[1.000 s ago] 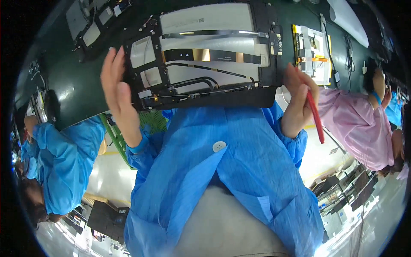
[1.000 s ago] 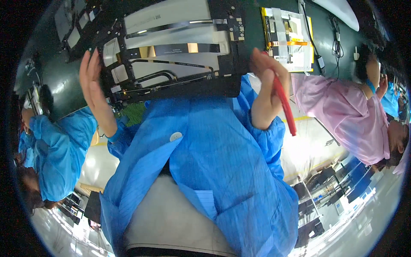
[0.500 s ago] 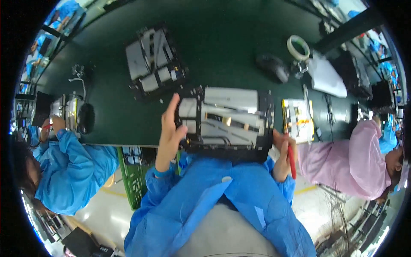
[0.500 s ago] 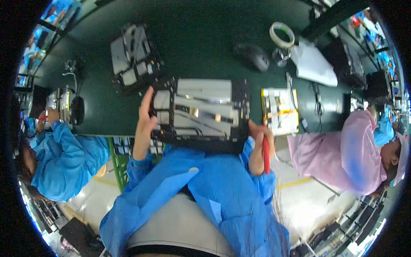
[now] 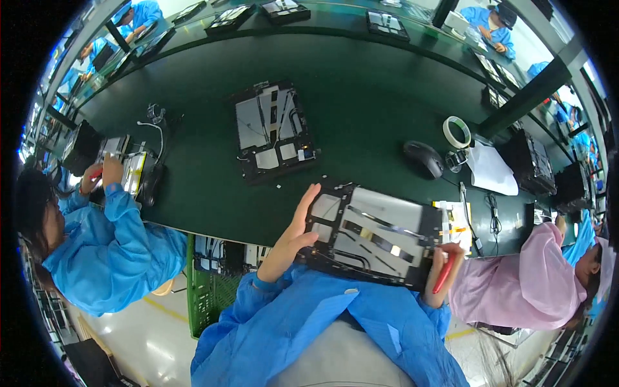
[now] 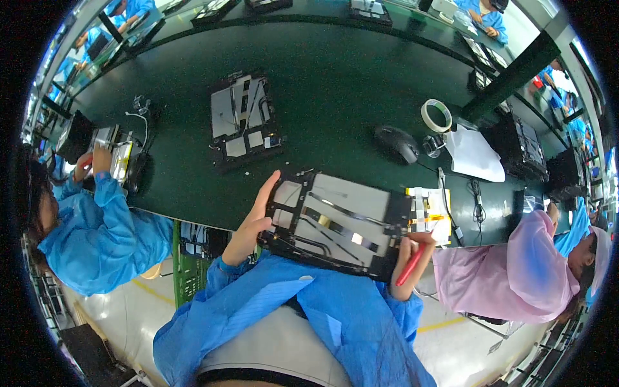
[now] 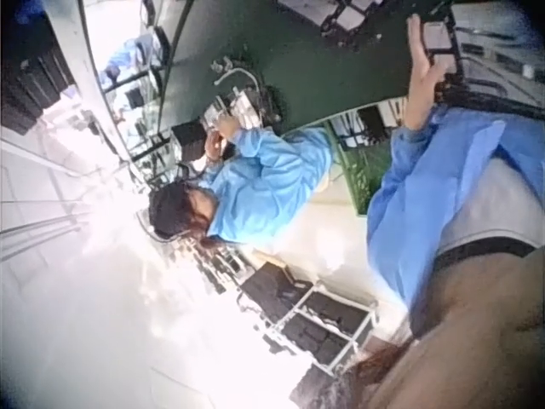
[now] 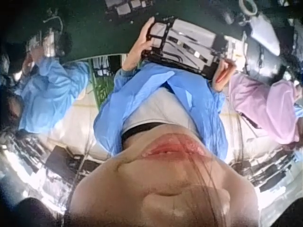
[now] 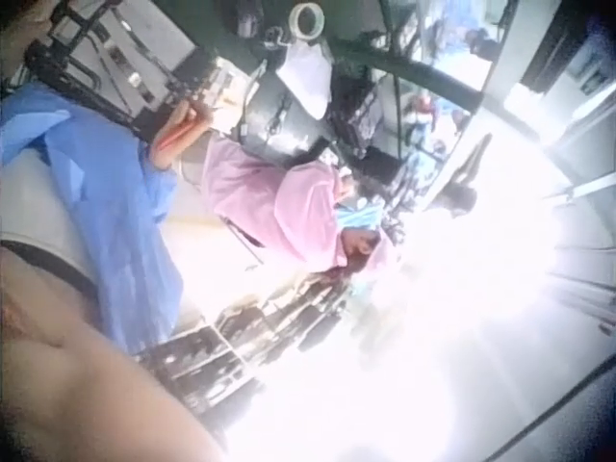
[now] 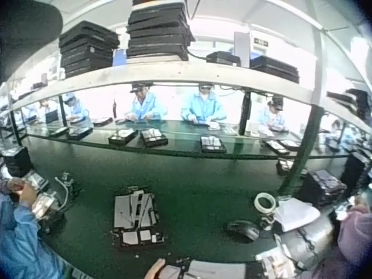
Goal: The person connects ribbon cables of tablet screens to test boards, tests the screen display and touch functions, disconnects the cables, and marks tablet frames using a pen.
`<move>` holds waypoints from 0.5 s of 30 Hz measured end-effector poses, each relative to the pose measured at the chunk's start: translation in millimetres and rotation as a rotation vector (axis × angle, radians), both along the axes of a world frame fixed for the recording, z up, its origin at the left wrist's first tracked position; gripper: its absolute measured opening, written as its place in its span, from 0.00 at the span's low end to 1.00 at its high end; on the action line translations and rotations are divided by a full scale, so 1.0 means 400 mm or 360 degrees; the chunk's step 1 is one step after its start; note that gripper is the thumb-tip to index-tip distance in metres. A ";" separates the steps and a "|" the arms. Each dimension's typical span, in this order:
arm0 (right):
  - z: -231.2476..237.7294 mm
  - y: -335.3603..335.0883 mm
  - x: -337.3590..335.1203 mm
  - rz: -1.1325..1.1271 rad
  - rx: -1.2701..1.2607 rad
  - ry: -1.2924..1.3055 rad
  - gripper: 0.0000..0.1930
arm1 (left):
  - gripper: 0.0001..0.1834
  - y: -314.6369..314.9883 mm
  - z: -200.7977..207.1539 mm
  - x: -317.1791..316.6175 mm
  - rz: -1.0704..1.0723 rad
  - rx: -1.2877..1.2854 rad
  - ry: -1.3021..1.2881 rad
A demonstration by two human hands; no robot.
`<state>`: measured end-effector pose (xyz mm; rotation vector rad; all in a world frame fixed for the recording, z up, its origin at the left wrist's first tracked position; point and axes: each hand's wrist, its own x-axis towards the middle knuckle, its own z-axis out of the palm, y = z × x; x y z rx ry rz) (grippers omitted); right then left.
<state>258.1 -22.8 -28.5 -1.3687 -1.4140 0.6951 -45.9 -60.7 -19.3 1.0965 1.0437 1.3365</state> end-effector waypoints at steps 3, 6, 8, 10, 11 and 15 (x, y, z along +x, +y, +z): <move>0.060 0.055 -0.005 -0.0090 0.0110 0.0083 0.13 | 0.49 0.027 0.026 0.019 0.0015 0.0100 -0.0142; 0.099 0.135 0.020 0.0023 0.0003 0.0143 0.16 | 0.51 0.076 0.053 0.021 0.0039 0.0294 -0.0427; 0.146 0.223 0.044 0.0115 -0.0217 0.0374 0.18 | 0.50 0.119 0.090 0.019 0.0086 0.0346 -0.0495; 0.210 0.319 0.043 0.0148 -0.0428 0.0716 0.20 | 0.47 0.173 0.090 0.011 0.0087 0.0444 -0.0669; 0.245 0.378 0.013 0.0178 -0.0513 0.0901 0.20 | 0.45 0.194 0.100 0.005 0.0290 0.0433 -0.0755; 0.259 0.724 -0.032 0.0384 -0.0224 0.0664 0.20 | 0.34 0.227 0.058 -0.029 0.0654 0.0657 -0.0411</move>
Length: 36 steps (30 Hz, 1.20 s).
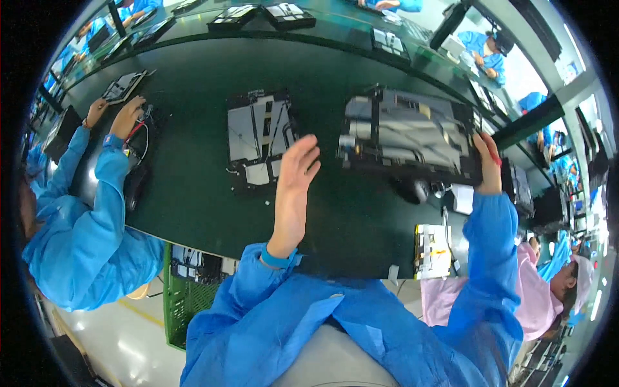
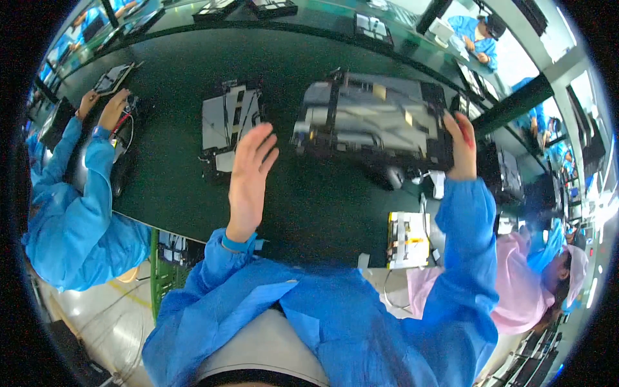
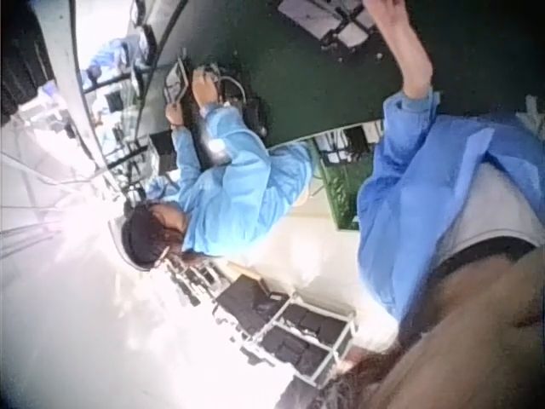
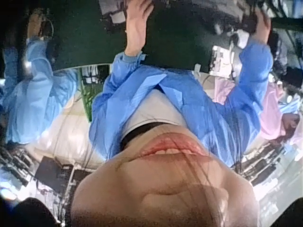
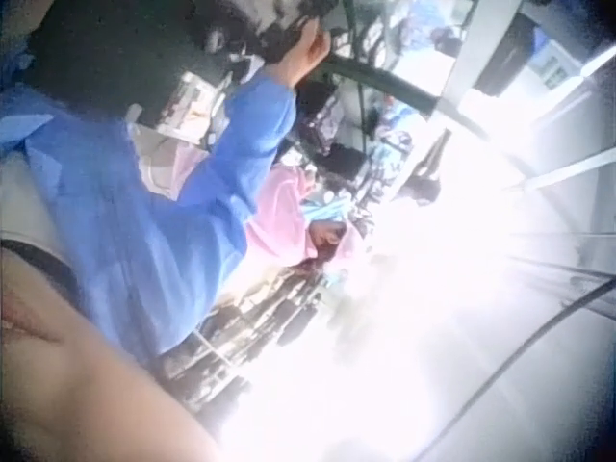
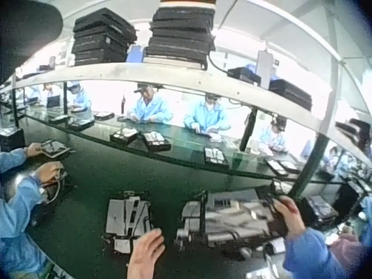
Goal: The person connects ribbon cables of tablet screens to test boards, tests the screen display and touch functions, disconnects the cables, and marks tablet frames using a pen.
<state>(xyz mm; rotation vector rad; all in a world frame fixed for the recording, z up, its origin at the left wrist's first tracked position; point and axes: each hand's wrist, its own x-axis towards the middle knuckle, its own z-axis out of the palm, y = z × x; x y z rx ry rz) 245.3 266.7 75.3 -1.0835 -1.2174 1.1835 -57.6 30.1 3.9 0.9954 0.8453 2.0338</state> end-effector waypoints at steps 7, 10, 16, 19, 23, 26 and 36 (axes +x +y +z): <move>-0.195 0.472 -0.343 -0.0141 0.0184 -0.0106 0.28 | 0.29 -0.034 0.050 -0.036 0.0028 -0.0197 0.0396; -0.364 0.556 -0.471 -0.0254 0.0170 0.0014 0.28 | 0.30 -0.045 0.112 -0.075 0.0141 -0.0110 0.0651; -0.475 0.643 -0.459 -0.0100 0.0481 -0.0850 0.28 | 0.28 -0.048 0.296 -0.111 0.0174 0.0446 0.0811; -0.464 0.682 -0.434 0.0210 0.0925 -0.1188 0.27 | 0.28 -0.105 0.300 -0.081 0.0214 0.0365 0.0794; -0.405 0.716 -0.302 0.0320 0.0821 -0.1605 0.20 | 0.28 -0.031 0.272 -0.032 0.0058 0.0482 0.0741; -0.190 0.379 -0.461 0.0880 0.0989 -0.2063 0.15 | 0.28 0.010 0.276 -0.036 0.0114 0.0430 0.0781; -0.213 -0.017 -0.343 0.1090 0.1639 -0.2606 0.12 | 0.28 -0.052 0.259 0.049 -0.0173 0.0667 0.0640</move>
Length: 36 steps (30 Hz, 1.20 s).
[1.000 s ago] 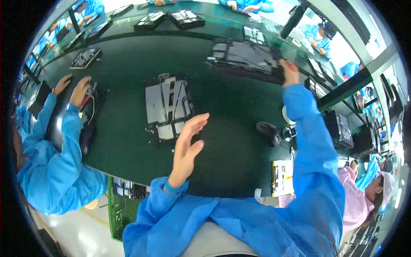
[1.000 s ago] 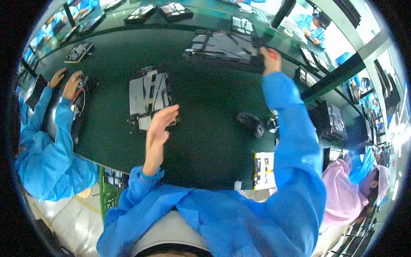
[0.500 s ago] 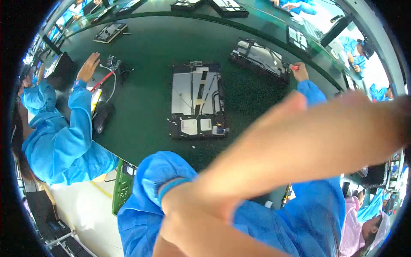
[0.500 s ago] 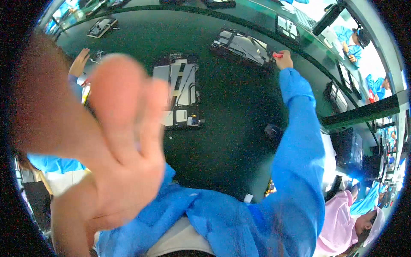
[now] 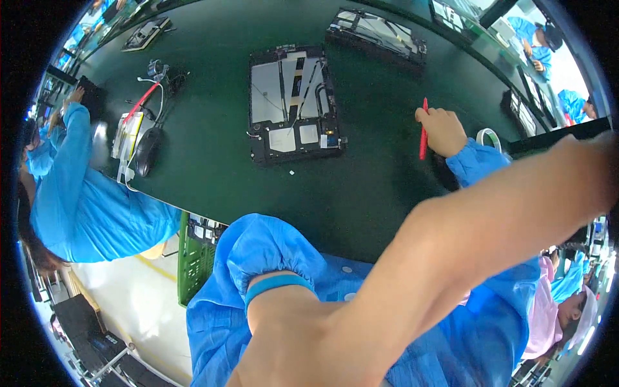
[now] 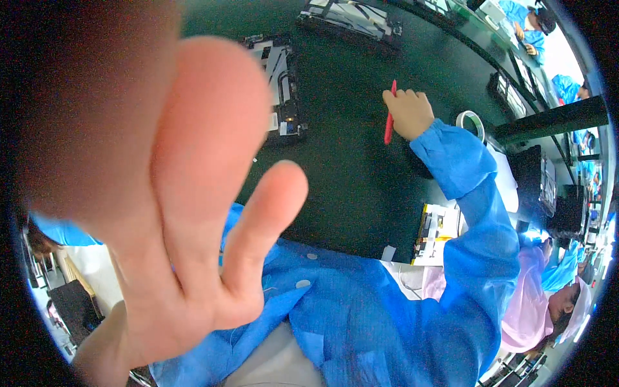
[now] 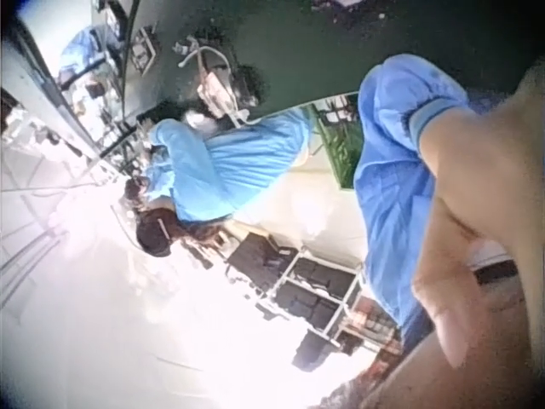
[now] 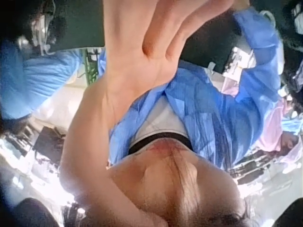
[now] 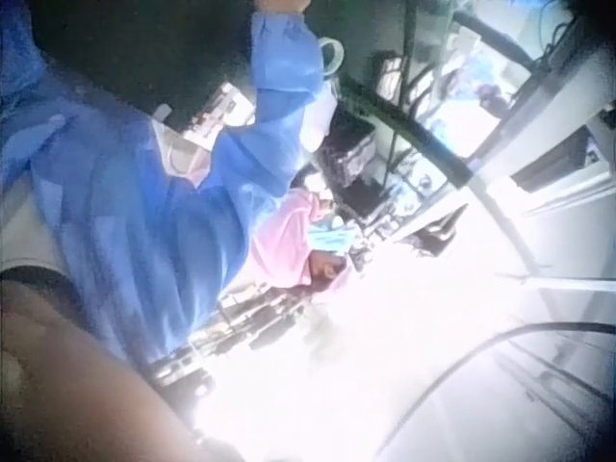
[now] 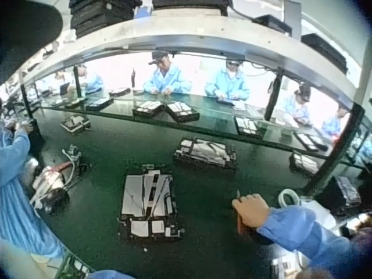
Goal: The person connects ribbon cables of tablet screens to test boards, tests the screen display and touch functions, disconnects the cables, and marks tablet frames using a pen.
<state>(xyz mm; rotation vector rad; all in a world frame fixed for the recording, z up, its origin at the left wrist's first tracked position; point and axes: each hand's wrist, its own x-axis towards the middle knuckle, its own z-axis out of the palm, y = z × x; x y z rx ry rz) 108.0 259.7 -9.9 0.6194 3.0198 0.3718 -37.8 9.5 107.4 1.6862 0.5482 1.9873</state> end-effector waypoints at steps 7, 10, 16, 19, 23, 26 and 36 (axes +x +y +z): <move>-0.052 0.023 0.001 -0.0135 0.0178 -0.0075 0.17 | 0.28 -0.073 -0.023 -0.129 -0.0028 0.0014 -0.0093; 0.015 0.058 0.037 -0.0070 -0.0334 -0.0026 0.29 | 0.24 -0.039 -0.081 -0.193 0.0457 -0.0275 0.0067; 0.146 0.180 0.316 -0.0531 -0.0580 0.0299 0.22 | 0.32 -0.016 -0.365 -0.293 0.1690 -0.1355 0.0499; 0.171 0.153 0.408 -0.0666 -0.0735 0.0189 0.14 | 0.31 -0.036 -0.416 -0.284 0.1677 -0.1335 0.0258; 0.118 0.127 0.520 -0.0766 -0.1079 0.0499 0.15 | 0.27 -0.073 -0.438 -0.288 0.1730 -0.1301 0.0217; 0.060 0.146 0.588 -0.0822 -0.1355 0.0656 0.16 | 0.25 -0.064 -0.431 -0.287 0.1716 -0.1315 0.0133; 0.031 0.140 0.609 -0.1003 -0.1737 0.0719 0.22 | 0.25 -0.040 -0.435 -0.298 0.1680 -0.1440 0.0060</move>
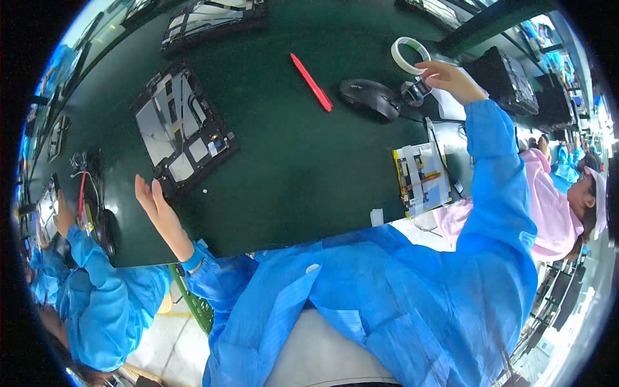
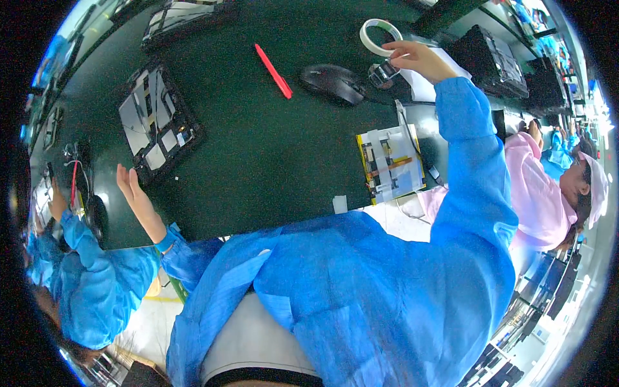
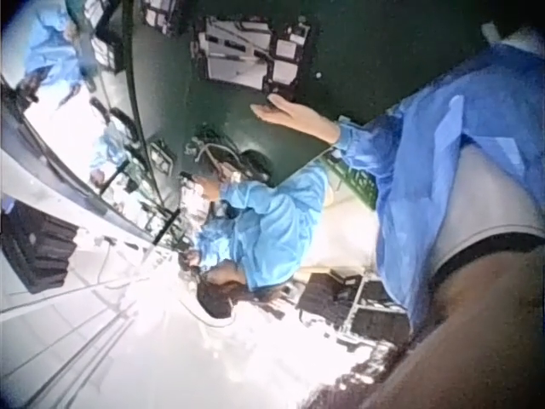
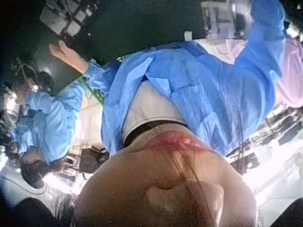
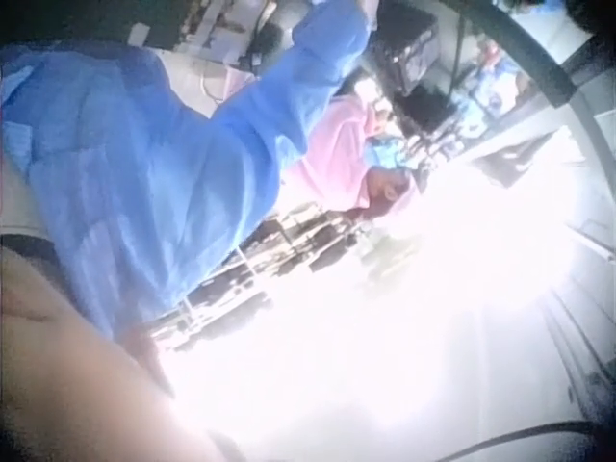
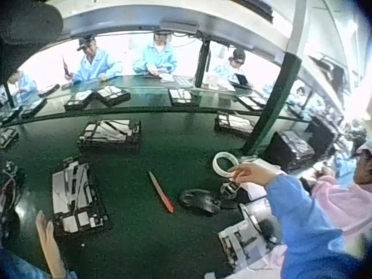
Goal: The person connects ribbon cables of tablet screens to test boards, tests the screen display and touch functions, disconnects the cables, and marks tablet frames using a pen.
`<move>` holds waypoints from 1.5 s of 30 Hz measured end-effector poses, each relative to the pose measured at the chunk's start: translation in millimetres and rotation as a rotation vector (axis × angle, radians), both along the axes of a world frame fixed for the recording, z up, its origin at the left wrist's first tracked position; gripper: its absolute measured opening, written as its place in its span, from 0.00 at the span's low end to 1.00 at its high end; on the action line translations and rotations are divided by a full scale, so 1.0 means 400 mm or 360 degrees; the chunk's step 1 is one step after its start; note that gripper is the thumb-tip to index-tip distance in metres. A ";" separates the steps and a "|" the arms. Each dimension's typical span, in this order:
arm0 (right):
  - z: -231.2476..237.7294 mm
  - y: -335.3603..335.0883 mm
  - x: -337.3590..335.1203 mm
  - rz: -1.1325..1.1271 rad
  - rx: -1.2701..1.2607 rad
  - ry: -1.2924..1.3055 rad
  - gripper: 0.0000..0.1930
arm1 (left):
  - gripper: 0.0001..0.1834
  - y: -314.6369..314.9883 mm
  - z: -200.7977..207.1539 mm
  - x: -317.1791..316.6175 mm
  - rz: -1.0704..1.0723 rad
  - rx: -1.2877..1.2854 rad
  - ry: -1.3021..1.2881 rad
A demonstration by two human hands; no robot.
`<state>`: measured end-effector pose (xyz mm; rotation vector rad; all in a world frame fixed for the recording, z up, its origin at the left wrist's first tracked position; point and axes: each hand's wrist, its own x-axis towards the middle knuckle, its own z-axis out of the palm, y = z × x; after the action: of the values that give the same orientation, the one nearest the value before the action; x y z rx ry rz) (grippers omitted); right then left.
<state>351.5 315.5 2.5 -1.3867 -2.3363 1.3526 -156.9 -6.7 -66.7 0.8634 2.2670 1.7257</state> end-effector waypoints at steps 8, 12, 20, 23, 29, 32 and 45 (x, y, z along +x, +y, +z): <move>0.111 -0.061 -0.328 0.0339 0.0469 0.0518 0.25 | 0.29 -0.016 -0.002 0.013 -0.0237 -0.0146 0.0294; 0.015 -0.200 -0.648 0.0528 -0.0134 0.0631 0.27 | 0.29 0.001 -0.003 0.018 -0.0171 0.0008 0.0088; -0.116 -0.228 -0.868 0.0425 -0.0429 0.0249 0.29 | 0.30 -0.041 0.067 0.121 -0.0343 -0.0096 -0.0338; -0.097 -0.232 -0.793 0.0427 0.0002 0.0183 0.23 | 0.30 -0.106 0.083 0.233 -0.0786 -0.0068 -0.0798; -0.045 -0.268 -0.618 0.0959 0.0213 -0.0182 0.24 | 0.29 -0.129 0.104 0.366 -0.2085 -0.0252 -0.1196; 0.000 -0.325 -0.554 0.0896 0.0181 -0.0293 0.22 | 0.24 -0.122 0.111 0.364 -0.2434 -0.0272 -0.1015; -0.003 -0.730 -0.351 0.0446 0.0804 -0.0199 0.57 | 0.28 0.069 0.177 0.268 -0.1807 -0.0684 0.1528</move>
<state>211.1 23.4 1.4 -1.0453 -2.7689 0.6483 -49.6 21.1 4.0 2.4807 1.6201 0.2936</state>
